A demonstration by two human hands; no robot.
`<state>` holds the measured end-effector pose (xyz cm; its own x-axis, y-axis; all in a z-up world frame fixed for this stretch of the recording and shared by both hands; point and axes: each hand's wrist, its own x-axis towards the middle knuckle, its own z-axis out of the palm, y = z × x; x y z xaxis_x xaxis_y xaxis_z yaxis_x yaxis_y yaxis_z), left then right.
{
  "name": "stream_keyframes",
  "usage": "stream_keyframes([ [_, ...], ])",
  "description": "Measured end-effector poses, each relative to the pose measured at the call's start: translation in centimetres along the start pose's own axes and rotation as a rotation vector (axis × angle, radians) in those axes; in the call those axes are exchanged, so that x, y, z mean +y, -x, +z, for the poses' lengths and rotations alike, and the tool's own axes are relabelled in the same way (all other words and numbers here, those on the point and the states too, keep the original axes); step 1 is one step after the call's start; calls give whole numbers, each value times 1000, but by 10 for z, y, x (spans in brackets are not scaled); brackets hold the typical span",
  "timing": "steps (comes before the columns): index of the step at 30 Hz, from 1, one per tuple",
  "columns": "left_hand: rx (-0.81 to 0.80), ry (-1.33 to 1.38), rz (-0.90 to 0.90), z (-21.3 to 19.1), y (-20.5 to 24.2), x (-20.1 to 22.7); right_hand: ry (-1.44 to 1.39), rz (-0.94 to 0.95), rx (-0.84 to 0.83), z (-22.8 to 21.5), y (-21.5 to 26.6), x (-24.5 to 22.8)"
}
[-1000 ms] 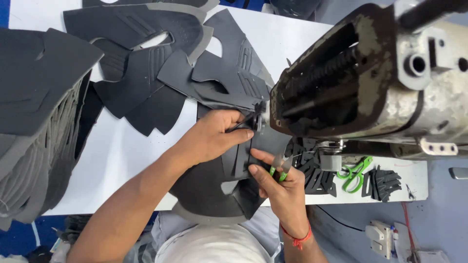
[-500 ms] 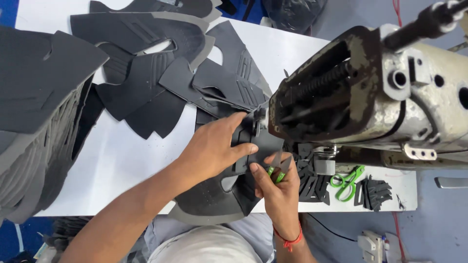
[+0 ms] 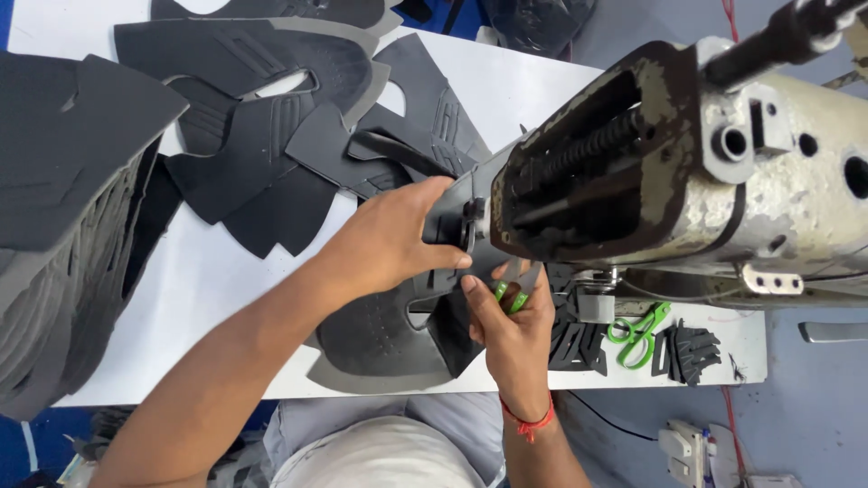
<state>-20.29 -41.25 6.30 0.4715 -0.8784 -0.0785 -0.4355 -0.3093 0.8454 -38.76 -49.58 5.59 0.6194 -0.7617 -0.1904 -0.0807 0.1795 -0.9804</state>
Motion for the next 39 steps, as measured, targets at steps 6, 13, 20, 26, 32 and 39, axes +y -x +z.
stream_keyframes([
  [6, -194, 0, -185, -32, -14, 25, 21, -50, 19, 2, -13, 2],
  [13, -252, 335, -7, -31, -30, -13, 228, -63, 72, -6, -17, -4],
  [20, 404, 749, 106, 36, 43, 4, 189, -613, 437, -63, 42, -44],
  [26, 491, 632, -170, 43, 41, 19, 322, -352, 172, -115, 114, 13],
  [32, 519, 545, -92, 44, 35, 10, 426, 0, -186, -82, 110, 33],
  [39, 418, 382, -208, 13, 35, 16, 452, 94, -338, -69, 96, 40],
])
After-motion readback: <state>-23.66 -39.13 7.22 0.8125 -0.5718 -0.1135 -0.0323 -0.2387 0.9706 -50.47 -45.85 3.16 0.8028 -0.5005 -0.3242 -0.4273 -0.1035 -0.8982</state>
